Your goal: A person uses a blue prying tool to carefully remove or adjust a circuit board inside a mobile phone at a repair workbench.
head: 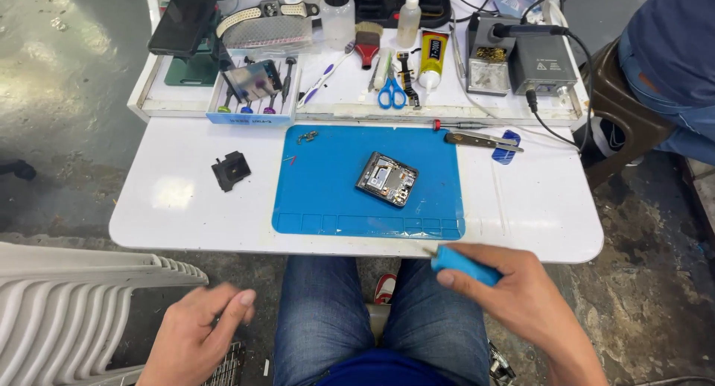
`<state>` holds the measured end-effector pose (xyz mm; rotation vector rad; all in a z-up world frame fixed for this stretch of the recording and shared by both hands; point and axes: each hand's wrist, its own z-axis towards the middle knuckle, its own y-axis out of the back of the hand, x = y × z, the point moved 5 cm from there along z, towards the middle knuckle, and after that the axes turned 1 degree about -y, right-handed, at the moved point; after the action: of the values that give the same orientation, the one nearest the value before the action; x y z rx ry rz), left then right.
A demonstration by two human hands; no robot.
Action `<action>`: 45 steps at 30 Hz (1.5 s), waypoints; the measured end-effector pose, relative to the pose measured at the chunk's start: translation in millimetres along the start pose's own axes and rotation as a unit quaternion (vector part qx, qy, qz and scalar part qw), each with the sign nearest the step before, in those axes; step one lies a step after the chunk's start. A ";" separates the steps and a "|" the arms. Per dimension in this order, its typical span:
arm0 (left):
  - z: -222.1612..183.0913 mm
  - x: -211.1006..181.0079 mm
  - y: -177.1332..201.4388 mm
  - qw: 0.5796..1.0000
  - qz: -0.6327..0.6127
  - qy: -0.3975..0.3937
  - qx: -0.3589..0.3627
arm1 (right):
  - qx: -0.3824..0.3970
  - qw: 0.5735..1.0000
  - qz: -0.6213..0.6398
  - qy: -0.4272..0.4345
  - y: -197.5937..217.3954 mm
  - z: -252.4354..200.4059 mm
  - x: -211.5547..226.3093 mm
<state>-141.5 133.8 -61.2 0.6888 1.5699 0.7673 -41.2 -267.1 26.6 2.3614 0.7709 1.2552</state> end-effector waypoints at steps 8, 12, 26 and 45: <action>-8.2 27.5 -22.2 0.930 0.239 0.171 0.222 | -0.095 0.989 -0.024 0.114 -11.4 23.1 30.5; 3.1 -98.0 6.9 0.990 0.076 -0.111 -0.052 | -0.092 0.983 -0.076 0.143 -12.8 30.9 39.0; 121.6 -177.4 -66.6 0.951 0.103 -0.237 -0.170 | -0.110 0.964 -0.116 0.211 -11.8 45.3 32.5; 117.4 -180.3 -66.7 0.947 0.123 -0.217 -0.203 | -0.096 0.964 -0.119 0.216 -10.8 47.1 34.2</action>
<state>-2.7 -37.7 -15.7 0.6957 0.8984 1.0096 10.7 -240.2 17.2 1.7996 0.9777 1.6735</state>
